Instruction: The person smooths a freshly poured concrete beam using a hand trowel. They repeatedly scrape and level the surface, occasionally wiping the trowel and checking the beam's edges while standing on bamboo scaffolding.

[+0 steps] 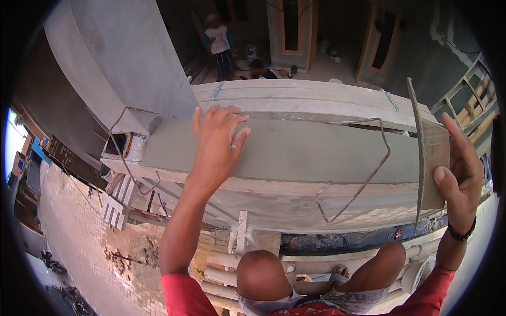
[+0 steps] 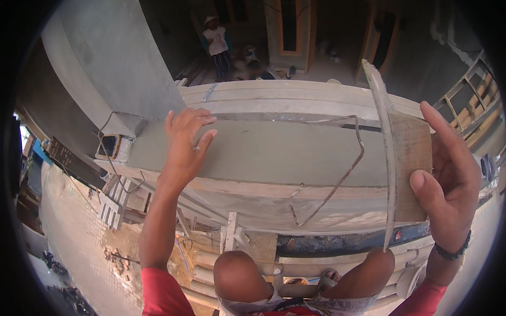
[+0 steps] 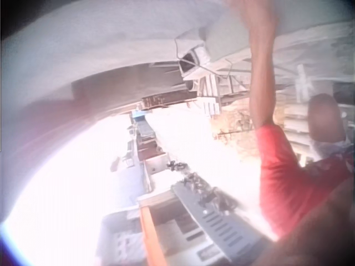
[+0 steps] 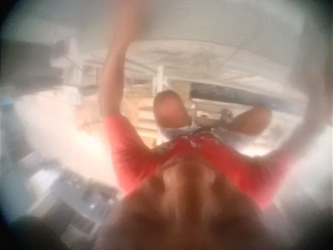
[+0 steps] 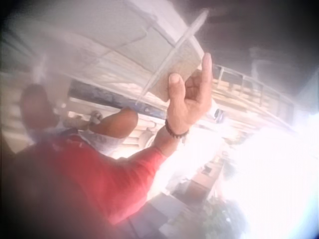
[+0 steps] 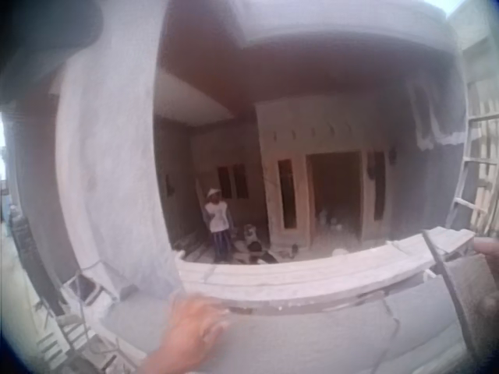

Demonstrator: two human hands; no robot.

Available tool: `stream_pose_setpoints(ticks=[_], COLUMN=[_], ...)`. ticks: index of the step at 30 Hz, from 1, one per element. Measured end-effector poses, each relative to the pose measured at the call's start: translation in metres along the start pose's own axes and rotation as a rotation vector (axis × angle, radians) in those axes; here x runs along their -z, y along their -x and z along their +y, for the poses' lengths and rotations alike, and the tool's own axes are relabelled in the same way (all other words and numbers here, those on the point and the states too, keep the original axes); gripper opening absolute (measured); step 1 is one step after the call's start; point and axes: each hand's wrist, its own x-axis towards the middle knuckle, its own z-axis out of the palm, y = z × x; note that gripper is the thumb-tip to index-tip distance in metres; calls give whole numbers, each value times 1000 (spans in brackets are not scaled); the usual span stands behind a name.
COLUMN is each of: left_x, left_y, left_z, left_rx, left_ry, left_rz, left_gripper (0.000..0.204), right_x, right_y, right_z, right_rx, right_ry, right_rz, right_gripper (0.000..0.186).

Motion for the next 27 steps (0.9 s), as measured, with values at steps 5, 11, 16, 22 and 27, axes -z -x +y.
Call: stream_pose_setpoints(ticks=[5,11,16,22,27], left_x=[15,12,9,2,5], left_y=[54,83,87,89,91], left_z=[-6,-8,-13,-19,-22], left_rx=[39,-28,-63,-81,-87], left_ry=[-67,-87,-25,-1,31], left_rz=[-24,-84,-106,-101,-76], left_gripper=[41,61,64,65,67], right_x=[-117,-200,-225,-206,-144], right_y=[-91,-130,-136,-97,-39], right_z=[-59,-15,-18,-41,-85], right_rx=[126,23,-51,-8,-45], right_ry=[376,545,595,560,386], right_rz=[-423,-475,-596,-677,-586], right_gripper=[52,47,49,46,46])
